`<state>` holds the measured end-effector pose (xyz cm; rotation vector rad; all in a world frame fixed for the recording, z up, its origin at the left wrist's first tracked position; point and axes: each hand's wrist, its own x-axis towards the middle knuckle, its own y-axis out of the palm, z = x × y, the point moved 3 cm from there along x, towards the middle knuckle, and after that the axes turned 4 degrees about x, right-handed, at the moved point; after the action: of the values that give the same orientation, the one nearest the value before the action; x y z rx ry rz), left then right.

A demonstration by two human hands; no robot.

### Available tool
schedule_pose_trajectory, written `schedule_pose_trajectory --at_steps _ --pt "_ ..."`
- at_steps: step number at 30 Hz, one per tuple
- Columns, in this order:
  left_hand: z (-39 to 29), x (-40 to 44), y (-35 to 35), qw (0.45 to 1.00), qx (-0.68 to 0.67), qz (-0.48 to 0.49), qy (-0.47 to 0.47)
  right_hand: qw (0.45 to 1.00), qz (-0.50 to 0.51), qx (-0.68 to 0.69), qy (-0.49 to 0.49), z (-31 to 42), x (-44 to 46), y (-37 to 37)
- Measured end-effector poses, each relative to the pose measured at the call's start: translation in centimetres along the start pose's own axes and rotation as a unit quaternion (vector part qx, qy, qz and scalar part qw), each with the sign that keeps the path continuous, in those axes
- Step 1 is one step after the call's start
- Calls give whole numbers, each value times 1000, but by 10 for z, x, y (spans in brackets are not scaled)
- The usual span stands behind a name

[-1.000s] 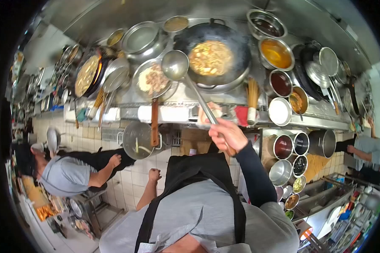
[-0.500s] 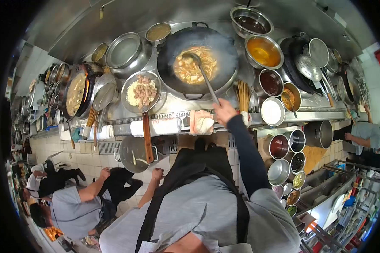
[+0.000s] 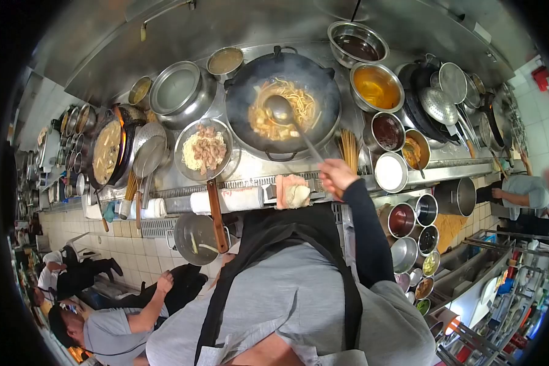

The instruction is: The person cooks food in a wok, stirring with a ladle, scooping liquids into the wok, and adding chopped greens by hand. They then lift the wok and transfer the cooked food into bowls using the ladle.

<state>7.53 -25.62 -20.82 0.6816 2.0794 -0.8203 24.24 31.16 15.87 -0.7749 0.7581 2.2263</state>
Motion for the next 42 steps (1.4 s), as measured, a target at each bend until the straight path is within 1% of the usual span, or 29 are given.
schedule_pose_trajectory --at_steps 1,2,3,4,7,8,10,11,12,14,16,18,19,20,22,23,24,26,28,29,31,32,33,34,35,37,39,41,42 --pt "-4 -6 -2 1000 15 -2 -7 999 -28 -46 -5 4 -6 -9" --pt "-8 -12 -4 999 36 -3 -17 980 -69 -167 -78 11 -3 -7" --pt "-12 -19 -8 998 55 -4 -25 941 -109 -285 -147 16 1 1" --pt "-13 -25 -10 997 77 -5 -27 881 -147 -397 -212 19 2 8" --pt "-21 -39 -24 984 178 -4 -1 787 -268 -421 -363 7 17 8" --pt "-22 -44 -29 977 213 -3 12 761 -308 -430 -376 -2 17 8" --pt "-26 -55 -36 968 252 1 18 789 -343 -410 -301 -18 14 17" --pt "-24 -56 -34 976 213 2 -31 801 -360 -399 -264 -27 11 22" --pt "-22 -57 -32 981 174 -1 -80 811 -356 -378 -269 -42 12 26" --pt "27 -14 -28 986 151 29 -67 879 -265 -309 -248 -47 9 20" --pt "3 -20 -32 927 365 53 63 840 -222 -375 -324 -47 1 14" --pt "-23 -32 -33 833 505 75 213 948 -171 -139 -228 -48 -21 30" --pt "-24 -25 -29 789 542 96 273 974 -139 -16 -177 -42 -36 42" --pt "-23 -17 -26 740 574 111 334 969 -82 162 -167 -37 -44 49" --pt "-26 -7 -21 793 523 128 285 961 -38 240 -135 -44 -41 33" --pt "-30 -1 -21 861 450 120 203 953 -17 278 -123 -50 -44 25" --pt "-32 5 -18 906 384 109 141 967 -148 38 -204 -54 -51 33" --pt "-52 9 -17 960 265 80 47 961 -139 94 -219 -69 -73 19" --pt "-75 12 -14 962 256 87 34 947 -135 171 -237 -88 -111 -2" --pt "-83 20 -11 958 266 95 36 941 -134 157 -268 -106 -130 -17" --pt "-109 33 4 942 307 126 46 937 -166 120 -284 -147 -171 -47" --pt "-125 41 17 931 331 141 54 940 -150 120 -283 -159 -195 -55" --pt "-141 46 32 917 361 158 63 922 -142 124 -338 -170 -209 -62" --pt "-156 48 44 899 396 175 69 913 -225 103 -323 -167 -239 -59" --pt "-170 51 61 882 426 188 76 884 -280 212 -309 -172 -259 -57" --pt "-195 52 93 844 486 207 93 854 -325 273 -302 -194 -304 -59" --pt "-208 45 123 814 528 219 109 802 -333 371 -328 -237 -356 -58" --pt "-211 34 146 789 560 223 118 748 -389 401 -360 -289 -411 -58" --pt "-210 28 155 779 573 223 123 704 -463 397 -365 -308 -438 -55"
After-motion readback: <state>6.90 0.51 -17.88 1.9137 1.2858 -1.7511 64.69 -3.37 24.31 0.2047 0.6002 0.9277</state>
